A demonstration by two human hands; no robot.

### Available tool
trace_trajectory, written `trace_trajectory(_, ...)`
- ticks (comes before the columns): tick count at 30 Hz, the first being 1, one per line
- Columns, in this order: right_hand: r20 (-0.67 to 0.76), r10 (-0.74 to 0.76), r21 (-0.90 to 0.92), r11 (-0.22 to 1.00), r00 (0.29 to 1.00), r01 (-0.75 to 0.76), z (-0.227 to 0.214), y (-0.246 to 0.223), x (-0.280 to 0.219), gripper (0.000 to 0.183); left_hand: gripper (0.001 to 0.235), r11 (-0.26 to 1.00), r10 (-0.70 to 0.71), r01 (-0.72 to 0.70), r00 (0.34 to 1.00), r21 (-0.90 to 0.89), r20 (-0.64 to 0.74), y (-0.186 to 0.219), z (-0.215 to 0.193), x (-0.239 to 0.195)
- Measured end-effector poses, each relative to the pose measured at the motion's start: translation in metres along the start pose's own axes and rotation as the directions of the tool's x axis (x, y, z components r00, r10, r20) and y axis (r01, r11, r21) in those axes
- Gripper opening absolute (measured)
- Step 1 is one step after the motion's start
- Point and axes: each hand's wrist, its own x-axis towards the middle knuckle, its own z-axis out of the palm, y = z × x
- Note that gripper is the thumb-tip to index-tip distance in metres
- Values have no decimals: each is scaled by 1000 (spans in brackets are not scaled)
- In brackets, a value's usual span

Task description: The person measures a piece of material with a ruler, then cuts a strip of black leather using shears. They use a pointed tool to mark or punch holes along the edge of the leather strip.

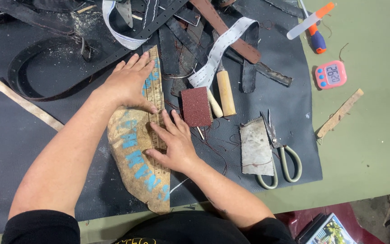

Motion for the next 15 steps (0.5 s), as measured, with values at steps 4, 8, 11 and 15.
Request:
trace_trajectory(4, 26, 13, 25, 1000, 1000, -13, -4, 1, 1, 76, 149, 1000, 2, -2, 1000, -12, -1, 0, 2, 1)
trace_trajectory(8, 45, -1, 3, 1000, 999, 1, -4, 5, 1, 79, 148, 1000, -1, 1, 1000, 4, 3, 2, 0, 2)
trace_trajectory(11, 65, 1, -5, 1000, 998, 0, -6, 4, 3, 78, 149, 999, 1, -1, 1000, 36, 0, 1, 1, 1)
trace_trajectory(15, 166, 39, -92, 995, 985, -24, -7, 6, -1, 87, 154, 998, 45, -46, 999, 33, 23, 0, 11, 5)
